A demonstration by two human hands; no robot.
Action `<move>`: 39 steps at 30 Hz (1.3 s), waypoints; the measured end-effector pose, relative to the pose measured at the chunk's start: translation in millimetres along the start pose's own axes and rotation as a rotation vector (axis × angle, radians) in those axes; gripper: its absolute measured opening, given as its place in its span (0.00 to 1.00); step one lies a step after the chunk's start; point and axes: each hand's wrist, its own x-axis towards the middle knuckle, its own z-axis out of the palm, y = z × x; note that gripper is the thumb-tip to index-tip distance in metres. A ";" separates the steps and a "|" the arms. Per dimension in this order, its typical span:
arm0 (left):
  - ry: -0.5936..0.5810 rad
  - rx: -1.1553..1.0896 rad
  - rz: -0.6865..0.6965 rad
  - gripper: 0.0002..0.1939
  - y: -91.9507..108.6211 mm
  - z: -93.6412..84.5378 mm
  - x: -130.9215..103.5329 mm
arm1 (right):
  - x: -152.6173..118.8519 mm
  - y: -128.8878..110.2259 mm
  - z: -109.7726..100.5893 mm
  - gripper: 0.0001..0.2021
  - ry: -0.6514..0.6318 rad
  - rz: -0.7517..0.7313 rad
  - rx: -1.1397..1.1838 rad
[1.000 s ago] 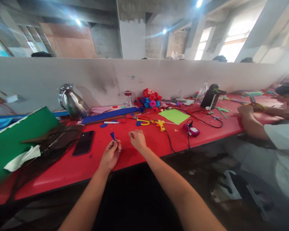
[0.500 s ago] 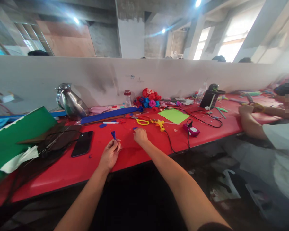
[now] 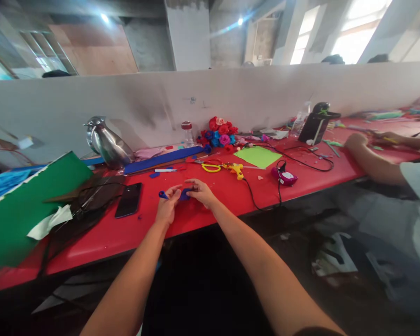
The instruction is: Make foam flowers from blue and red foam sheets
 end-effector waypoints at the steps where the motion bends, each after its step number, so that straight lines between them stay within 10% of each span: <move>1: -0.014 0.014 0.001 0.17 -0.9 1.0 0.3 | 0.0 -1.4 0.0 0.21 -0.005 0.003 0.012; 13: 0.143 0.032 0.026 0.13 -6.5 -2.7 1.3 | -1.9 -2.7 4.1 0.20 -0.010 0.032 -0.051; 39: 0.083 -0.023 -0.015 0.11 3.4 0.7 -2.2 | -3.8 -4.8 6.3 0.19 -0.030 0.037 -0.080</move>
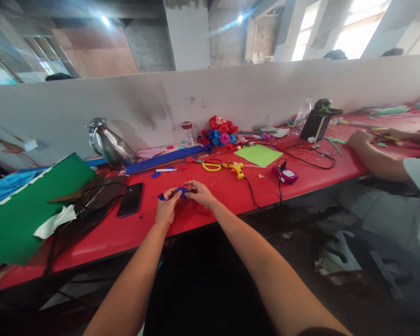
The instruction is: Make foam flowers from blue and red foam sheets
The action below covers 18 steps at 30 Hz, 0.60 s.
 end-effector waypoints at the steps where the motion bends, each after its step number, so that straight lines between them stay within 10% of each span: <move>1: -0.003 0.004 -0.001 0.12 -0.5 0.1 0.2 | 0.0 -0.1 -0.1 0.19 -0.012 0.000 -0.006; 11: 0.034 0.015 -0.013 0.12 -4.9 -2.2 2.3 | 2.7 3.4 1.7 0.16 0.087 -0.041 -0.051; 18: 0.055 0.002 0.001 0.12 -6.9 -2.3 4.5 | 4.6 -7.6 -48.1 0.11 0.584 0.064 -0.547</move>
